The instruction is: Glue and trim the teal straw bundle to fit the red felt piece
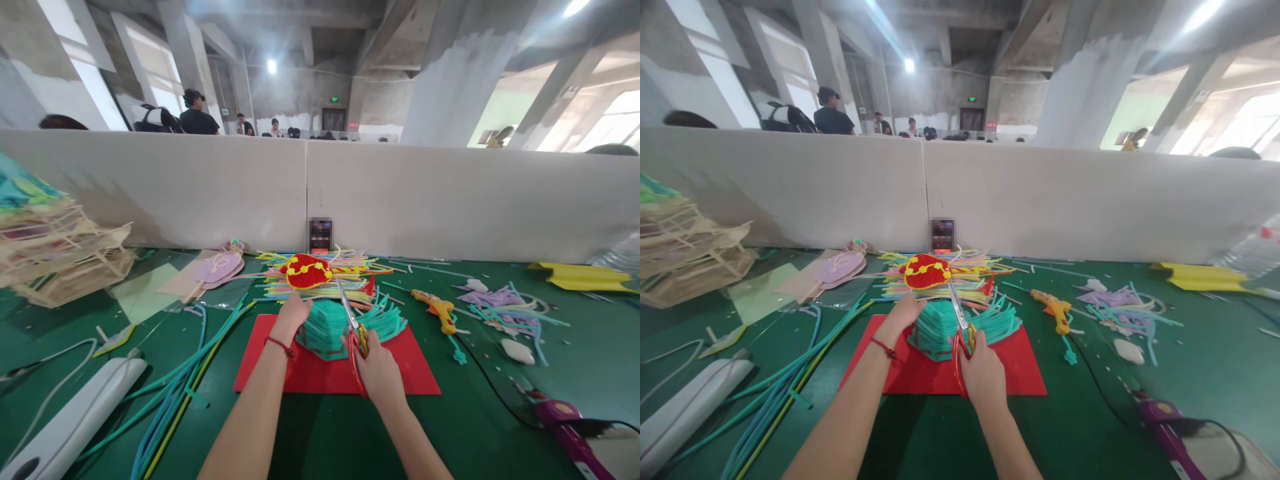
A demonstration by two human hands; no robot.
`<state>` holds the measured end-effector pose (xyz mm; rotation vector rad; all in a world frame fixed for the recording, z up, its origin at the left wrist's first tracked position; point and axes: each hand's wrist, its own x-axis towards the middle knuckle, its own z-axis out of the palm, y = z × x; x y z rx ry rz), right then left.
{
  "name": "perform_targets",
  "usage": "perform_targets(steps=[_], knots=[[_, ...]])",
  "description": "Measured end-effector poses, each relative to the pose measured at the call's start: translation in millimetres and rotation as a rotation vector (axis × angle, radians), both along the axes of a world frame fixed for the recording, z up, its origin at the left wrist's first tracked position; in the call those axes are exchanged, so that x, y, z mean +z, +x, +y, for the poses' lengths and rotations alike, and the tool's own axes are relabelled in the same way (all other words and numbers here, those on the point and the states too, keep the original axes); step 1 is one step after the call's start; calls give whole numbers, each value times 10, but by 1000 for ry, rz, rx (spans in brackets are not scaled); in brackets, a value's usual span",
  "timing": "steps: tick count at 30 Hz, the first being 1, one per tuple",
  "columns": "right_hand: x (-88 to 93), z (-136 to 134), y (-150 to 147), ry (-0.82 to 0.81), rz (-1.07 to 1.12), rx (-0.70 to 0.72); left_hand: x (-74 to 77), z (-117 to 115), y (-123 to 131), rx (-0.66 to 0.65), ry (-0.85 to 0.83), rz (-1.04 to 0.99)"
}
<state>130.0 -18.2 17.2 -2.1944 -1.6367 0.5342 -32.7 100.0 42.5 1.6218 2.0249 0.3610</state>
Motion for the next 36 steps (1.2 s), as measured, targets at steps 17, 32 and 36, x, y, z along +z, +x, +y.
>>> perform_targets(steps=[17,32,36], knots=[[-98,8,-10,71,77,-41,160,16,159,44,110,-235],[-146,12,27,90,194,-81,56,69,-103,-50,83,-136],[-136,3,20,79,182,-89,17,43,-183,-65,91,25]])
